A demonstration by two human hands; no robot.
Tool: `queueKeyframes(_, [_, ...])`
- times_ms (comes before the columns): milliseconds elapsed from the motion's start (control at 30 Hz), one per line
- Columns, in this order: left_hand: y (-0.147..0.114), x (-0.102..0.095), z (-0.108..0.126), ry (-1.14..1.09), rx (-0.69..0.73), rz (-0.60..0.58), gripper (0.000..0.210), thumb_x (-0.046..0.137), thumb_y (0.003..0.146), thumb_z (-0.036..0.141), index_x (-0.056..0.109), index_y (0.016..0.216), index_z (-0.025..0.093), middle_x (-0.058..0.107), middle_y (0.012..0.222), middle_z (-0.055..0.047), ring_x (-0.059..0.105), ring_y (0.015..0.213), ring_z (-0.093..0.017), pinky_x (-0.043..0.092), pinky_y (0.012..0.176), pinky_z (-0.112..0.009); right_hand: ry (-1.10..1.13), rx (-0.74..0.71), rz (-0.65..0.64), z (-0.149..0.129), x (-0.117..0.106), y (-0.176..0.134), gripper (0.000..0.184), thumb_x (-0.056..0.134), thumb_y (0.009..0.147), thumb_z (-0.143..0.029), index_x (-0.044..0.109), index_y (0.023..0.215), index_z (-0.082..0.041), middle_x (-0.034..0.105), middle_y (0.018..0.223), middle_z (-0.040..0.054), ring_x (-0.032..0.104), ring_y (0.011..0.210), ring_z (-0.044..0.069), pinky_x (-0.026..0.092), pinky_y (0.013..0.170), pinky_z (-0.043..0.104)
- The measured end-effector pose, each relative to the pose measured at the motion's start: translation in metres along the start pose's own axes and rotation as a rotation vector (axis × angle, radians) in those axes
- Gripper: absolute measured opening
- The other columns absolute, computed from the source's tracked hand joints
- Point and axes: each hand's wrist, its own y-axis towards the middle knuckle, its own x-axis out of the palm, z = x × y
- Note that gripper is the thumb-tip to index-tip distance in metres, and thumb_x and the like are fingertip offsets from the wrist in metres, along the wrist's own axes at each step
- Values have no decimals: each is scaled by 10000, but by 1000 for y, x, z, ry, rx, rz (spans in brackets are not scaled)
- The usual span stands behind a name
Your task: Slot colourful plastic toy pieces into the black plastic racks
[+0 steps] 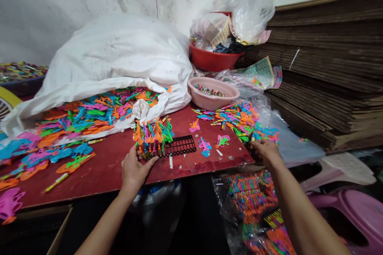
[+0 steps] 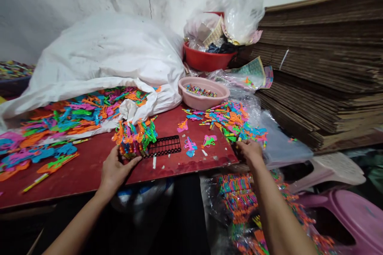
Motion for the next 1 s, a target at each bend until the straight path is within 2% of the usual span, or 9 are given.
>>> queueKeyframes(100, [0, 1, 0, -9, -5, 6, 679, 733, 642, 598, 554, 1160, 198, 679, 873, -30, 656, 800, -263, 507, 733, -369, 185, 20, -67, -11, -2, -9, 373, 622, 658, -569, 533, 650, -207, 523, 464, -3, 449, 386, 128, 337, 373, 249])
queueKeyframes(233, [-1, 2, 0, -107, 9, 8, 667, 762, 651, 545, 547, 1182, 202, 699, 956, -42, 665, 819, -244, 522, 757, -362, 611, 38, -229, -49, 6, -20, 368, 793, 575, -434, 565, 722, -186, 556, 549, -22, 483, 446, 103, 351, 390, 209])
queueKeyframes(333, [-1, 2, 0, -100, 16, 15, 627, 784, 658, 493, 558, 1162, 197, 697, 933, -38, 657, 805, -233, 517, 777, -368, 804, 13, -383, -84, 23, -30, 347, 838, 572, -347, 610, 776, -183, 650, 715, 22, 591, 579, 133, 453, 465, 222])
queueKeyframes(433, [-2, 2, 1, -97, 20, 25, 610, 803, 668, 437, 561, 1173, 193, 695, 906, -33, 652, 821, -228, 505, 799, -371, 885, 21, -522, -113, 50, -46, 353, 845, 596, -324, 664, 864, -183, 695, 849, 55, 636, 646, 152, 543, 560, 273])
queueKeyframes(633, [-2, 4, 1, -119, 15, 52, 661, 849, 640, 377, 560, 1212, 213, 697, 925, -32, 655, 838, -222, 497, 829, -388, 841, 31, -679, -148, 106, -91, 432, 811, 664, -462, 706, 963, -168, 725, 884, 86, 695, 738, 190, 597, 712, 316])
queueKeyframes(733, [-2, 4, 1, -118, 2, 61, 664, 856, 638, 369, 562, 1212, 214, 693, 906, -31, 654, 835, -223, 495, 841, -399, 735, -91, -651, -157, 122, -115, 505, 759, 702, -552, 708, 1024, -166, 731, 892, 85, 699, 762, 195, 592, 732, 318])
queueKeyframes(800, [-3, 4, 1, -125, -3, 58, 663, 860, 637, 360, 563, 1212, 215, 692, 902, -30, 653, 838, -222, 494, 846, -399, 653, -171, -618, -161, 128, -128, 553, 699, 736, -617, 703, 1051, -163, 729, 823, 73, 685, 694, 183, 578, 672, 302])
queueKeyframes(900, [-5, 3, 0, -135, -8, 48, 647, 859, 642, 348, 569, 1204, 215, 689, 895, -25, 654, 845, -220, 495, 849, -392, 524, -235, -633, -162, 136, -146, 565, 597, 767, -701, 706, 826, -149, 689, 633, 72, 648, 564, 177, 526, 564, 275])
queueKeyframes(1000, [-8, 3, -1, -138, -14, 43, 650, 853, 651, 336, 560, 1220, 217, 684, 887, -14, 655, 855, -212, 495, 850, -378, 473, -289, -627, -164, 145, -158, 560, 545, 792, -703, 634, 647, -170, 670, 583, 79, 626, 520, 174, 485, 529, 266])
